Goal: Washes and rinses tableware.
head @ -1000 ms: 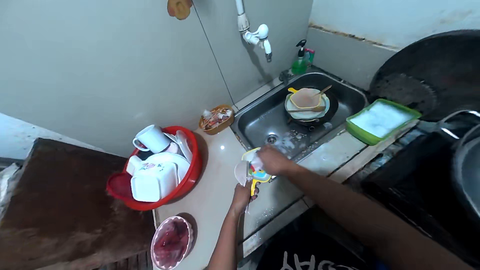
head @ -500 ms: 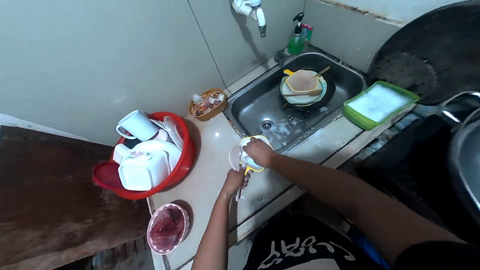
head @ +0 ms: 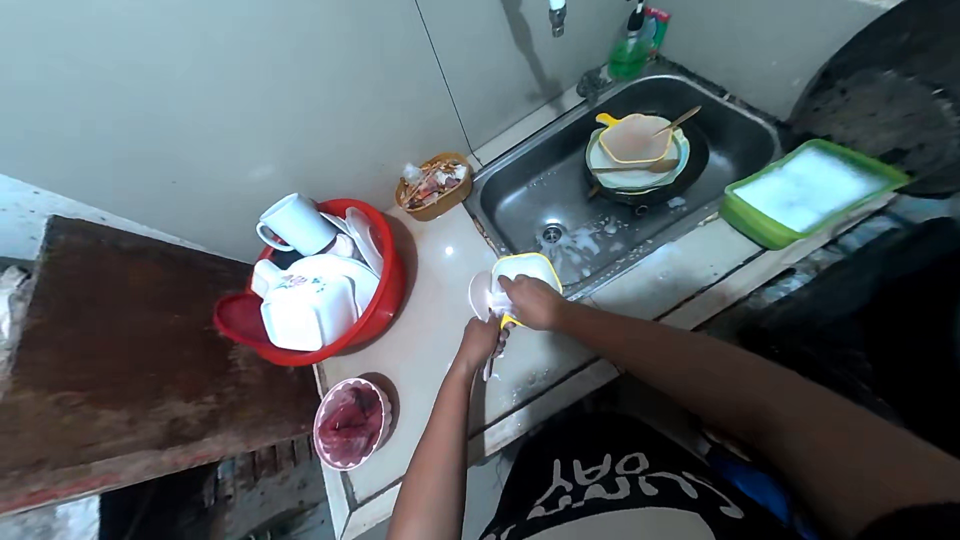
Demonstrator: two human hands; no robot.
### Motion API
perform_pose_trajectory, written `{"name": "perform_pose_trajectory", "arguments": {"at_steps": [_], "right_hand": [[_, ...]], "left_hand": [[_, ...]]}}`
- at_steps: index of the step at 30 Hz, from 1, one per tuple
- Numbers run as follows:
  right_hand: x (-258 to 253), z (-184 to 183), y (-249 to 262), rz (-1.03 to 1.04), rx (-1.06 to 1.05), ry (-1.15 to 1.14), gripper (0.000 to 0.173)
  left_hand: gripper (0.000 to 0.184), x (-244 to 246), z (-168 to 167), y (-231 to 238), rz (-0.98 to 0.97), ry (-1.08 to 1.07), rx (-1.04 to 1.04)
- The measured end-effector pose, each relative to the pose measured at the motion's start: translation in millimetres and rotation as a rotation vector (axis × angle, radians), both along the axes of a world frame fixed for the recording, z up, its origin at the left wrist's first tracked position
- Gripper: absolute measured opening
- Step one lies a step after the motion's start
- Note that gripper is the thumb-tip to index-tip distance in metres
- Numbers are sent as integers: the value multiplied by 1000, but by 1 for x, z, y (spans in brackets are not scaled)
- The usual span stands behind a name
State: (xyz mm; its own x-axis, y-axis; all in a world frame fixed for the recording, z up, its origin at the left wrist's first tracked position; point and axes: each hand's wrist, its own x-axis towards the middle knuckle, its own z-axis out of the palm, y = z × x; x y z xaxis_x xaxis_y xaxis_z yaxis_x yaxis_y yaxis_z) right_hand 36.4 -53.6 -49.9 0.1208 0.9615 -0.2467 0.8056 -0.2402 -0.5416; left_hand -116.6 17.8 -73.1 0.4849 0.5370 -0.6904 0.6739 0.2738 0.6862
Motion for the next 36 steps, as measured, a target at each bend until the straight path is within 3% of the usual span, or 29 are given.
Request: {"name": "perform_pose_trajectory", "arguments": {"at_steps": [2,4,6,11,13,15,19,21,24,28,30,33,36], "right_hand": [[17,9,-10,180,-84,-95,50],[34,7,-10,313,-13,-266,49],[37,-5,-3,304,111,-335,43],[-12,-19,10,-130,137,33,49],[-13,-13,8,-134,99,194,52],[2,-19,7,5,154,240,44],[31,-29,21,443,488,-170,28],[41,-26,26,538,532,-399,24],[27,-9,16,365,196,-567,21],[-14,14,-1,-44,-266,-376,28],[-25,17,-3,-137,-273,-245,41],[-36,2,5,-348,-103,-53,61],[-39,3,3,-392,-87,32,45]], "left_hand": [[44,-2,-1,-1,7,8,18],[44,-4,0,-1,-3,-13,-3],[45,-5,-2,4,-42,-37,-30],[44,-5,-1,7,-31,-7,-46],[45,-5,1,10,-30,12,-42],[43,-6,0,8,-16,-7,-61],[44,-5,4,6,-42,-15,-47],[45,-6,3,3,-23,-24,9],[48,-3,0,-7,28,12,133],[50,6,12,-23,21,121,275],[50,7,14,-24,11,135,273],[49,8,6,-21,8,119,181],[49,9,4,-20,49,117,169]]}}
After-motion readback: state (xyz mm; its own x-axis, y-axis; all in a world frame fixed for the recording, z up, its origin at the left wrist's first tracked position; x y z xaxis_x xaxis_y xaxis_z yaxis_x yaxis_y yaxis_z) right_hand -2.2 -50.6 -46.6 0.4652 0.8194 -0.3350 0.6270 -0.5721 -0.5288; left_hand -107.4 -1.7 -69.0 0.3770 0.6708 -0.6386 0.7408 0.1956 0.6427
